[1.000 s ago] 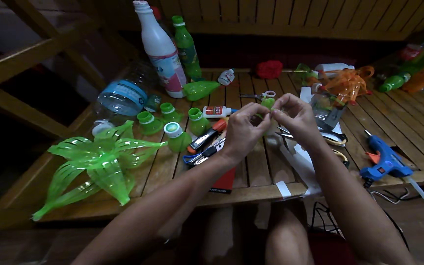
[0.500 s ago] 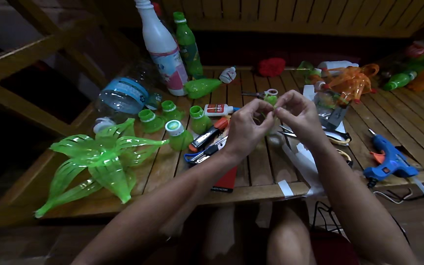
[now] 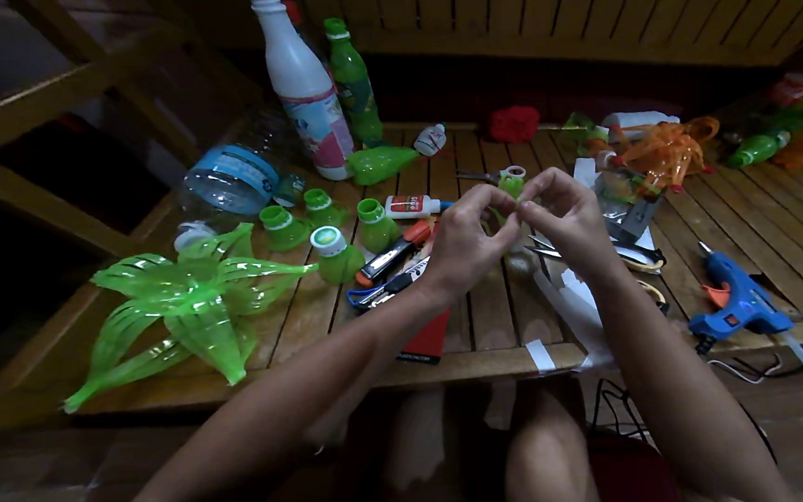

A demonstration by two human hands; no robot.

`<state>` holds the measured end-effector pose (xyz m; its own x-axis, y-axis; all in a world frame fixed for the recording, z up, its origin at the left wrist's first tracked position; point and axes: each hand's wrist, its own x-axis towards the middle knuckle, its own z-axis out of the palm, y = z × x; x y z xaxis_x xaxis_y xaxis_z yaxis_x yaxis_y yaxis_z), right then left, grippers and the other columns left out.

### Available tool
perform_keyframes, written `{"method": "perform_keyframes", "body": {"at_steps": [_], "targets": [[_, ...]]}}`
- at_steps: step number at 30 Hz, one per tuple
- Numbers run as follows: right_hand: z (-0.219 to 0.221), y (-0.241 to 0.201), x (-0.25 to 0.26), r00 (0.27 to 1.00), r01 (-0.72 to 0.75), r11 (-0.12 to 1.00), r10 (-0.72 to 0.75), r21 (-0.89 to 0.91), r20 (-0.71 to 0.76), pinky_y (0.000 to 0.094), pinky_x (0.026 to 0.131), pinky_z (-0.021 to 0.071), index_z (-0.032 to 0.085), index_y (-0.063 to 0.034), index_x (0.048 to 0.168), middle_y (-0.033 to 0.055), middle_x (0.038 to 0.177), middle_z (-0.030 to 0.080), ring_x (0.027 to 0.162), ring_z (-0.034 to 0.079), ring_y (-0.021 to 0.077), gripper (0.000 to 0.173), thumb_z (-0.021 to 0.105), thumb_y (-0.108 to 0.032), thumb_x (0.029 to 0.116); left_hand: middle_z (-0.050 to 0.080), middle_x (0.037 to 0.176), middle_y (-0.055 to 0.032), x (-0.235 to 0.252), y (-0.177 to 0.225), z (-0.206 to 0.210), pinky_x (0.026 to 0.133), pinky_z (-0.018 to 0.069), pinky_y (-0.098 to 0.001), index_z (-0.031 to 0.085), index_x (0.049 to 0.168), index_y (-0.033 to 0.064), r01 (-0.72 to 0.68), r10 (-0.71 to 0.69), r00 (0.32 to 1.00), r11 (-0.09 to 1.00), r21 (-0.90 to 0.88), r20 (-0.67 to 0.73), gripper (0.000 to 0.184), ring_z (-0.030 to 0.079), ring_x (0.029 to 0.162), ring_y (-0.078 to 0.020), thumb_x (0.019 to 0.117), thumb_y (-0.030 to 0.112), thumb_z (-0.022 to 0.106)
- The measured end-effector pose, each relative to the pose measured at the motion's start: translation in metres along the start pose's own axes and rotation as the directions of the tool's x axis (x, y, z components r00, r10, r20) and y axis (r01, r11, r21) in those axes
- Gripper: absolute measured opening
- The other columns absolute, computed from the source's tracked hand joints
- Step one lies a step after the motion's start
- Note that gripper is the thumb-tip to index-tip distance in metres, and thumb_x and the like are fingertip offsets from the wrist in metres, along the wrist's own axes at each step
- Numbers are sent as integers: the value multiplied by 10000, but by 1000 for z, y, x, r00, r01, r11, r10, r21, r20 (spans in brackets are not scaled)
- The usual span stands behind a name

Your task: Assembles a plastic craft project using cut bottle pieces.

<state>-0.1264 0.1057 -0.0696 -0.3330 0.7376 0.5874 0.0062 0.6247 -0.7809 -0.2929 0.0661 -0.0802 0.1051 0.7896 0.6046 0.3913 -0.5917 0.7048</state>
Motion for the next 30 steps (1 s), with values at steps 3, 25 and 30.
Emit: {"method": "perform_keyframes", "body": {"at_steps": [3,25,30], "targets": [[1,1,0,1000,4,1000,-4,10,-5,159,790,514,617,-91,930,-64,936,616,858,595,-31,73,620,-38,880,655,974,-66,0,0,1,680,509,-168,669,1040,5,6,-6,1000,1000,-1,-14,120,606,773,-40,968,100,656],[-6,2,0,996,20,996,-13,-90,87,157,794,495,605,-57,1032,-55,954,615,868,582,-40,118,584,-102,924,671,965,-54,4,-4,0,723,527,-146,695,1020,1,22,-24,999,999,-33,-35,120,621,781,-6,960,103,671],[-8,2,1,996,41,992,-32,-118,83,153,778,492,610,-82,987,-72,925,608,849,577,-49,81,580,-109,917,684,954,-51,4,-3,0,745,532,-150,702,1021,8,12,-12,1000,1000,-15,-27,118,635,795,-10,956,105,686]]}}
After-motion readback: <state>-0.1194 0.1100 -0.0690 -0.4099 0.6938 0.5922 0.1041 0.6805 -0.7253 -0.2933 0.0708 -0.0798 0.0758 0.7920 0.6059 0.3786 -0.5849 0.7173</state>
